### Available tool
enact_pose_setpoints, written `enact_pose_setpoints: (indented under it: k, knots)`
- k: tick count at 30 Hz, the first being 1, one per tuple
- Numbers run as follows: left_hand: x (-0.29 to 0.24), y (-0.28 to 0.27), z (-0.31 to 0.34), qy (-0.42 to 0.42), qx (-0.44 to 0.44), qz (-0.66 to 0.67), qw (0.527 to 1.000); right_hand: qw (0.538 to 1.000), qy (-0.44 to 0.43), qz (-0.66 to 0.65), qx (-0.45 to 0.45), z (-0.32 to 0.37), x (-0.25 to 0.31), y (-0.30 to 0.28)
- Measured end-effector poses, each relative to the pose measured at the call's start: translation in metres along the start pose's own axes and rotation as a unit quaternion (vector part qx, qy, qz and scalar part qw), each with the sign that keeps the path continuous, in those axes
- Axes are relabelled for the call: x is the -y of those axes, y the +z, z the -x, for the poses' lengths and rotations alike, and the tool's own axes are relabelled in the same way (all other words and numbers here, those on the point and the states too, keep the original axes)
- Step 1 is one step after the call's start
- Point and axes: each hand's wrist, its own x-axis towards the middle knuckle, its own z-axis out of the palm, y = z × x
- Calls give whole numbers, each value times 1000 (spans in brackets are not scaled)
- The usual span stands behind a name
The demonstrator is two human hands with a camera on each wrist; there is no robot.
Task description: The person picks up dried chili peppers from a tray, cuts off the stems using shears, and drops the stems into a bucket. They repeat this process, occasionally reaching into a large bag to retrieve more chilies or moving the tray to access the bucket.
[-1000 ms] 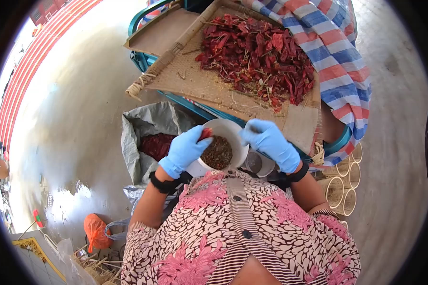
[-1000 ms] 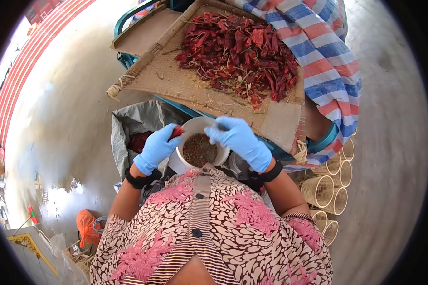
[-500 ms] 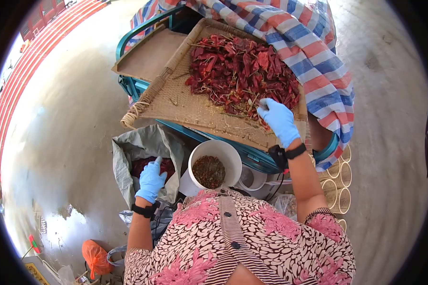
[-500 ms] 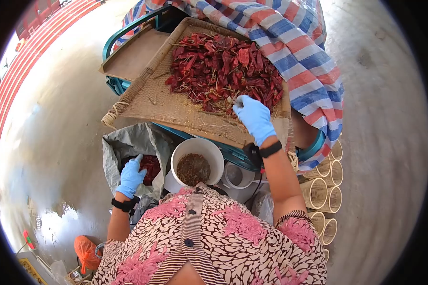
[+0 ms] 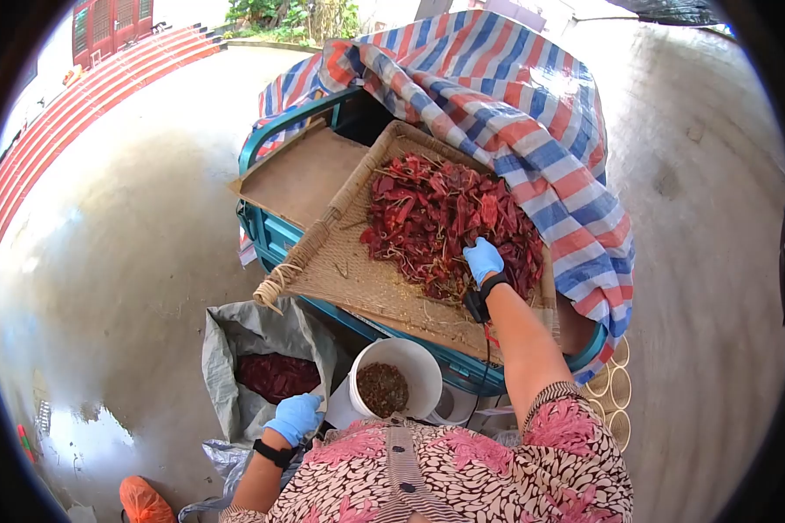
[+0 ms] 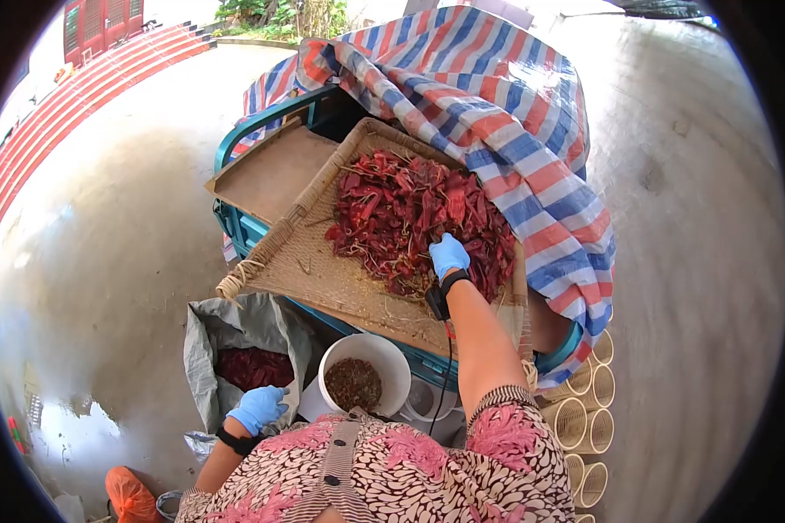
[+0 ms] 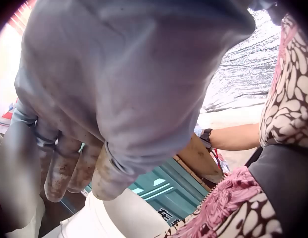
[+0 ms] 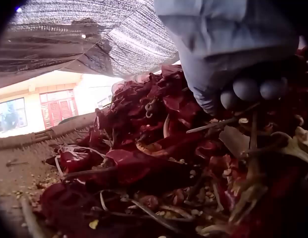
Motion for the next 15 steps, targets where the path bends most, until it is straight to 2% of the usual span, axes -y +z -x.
enact_pose_setpoints:
  k: [1, 6, 9, 11, 13, 14, 15]
  knots:
    - [2, 2, 1, 10, -9, 4, 1000, 999, -8, 16, 29, 6, 6, -1]
    - [0, 8, -2, 0, 47, -8, 999, 975, -188, 78, 87, 42, 8, -18]
    - [-2, 7, -11, 29, 52, -23, 998, 953, -216, 161, 136, 77, 10, -40]
    - [-4, 5, -21, 38, 74, -46, 995, 950, -217, 191, 116, 84, -1, -47]
    - [-11, -3, -25, 86, 3, -33, 996, 950, -192, 224, 99, 94, -7, -62]
    - [-18, -13, -31, 65, 64, -54, 994, 957, -191, 214, 37, 98, -14, -65]
    - [-21, -17, -34, 84, 37, -41, 995, 967, -189, 171, -9, 104, -19, -73]
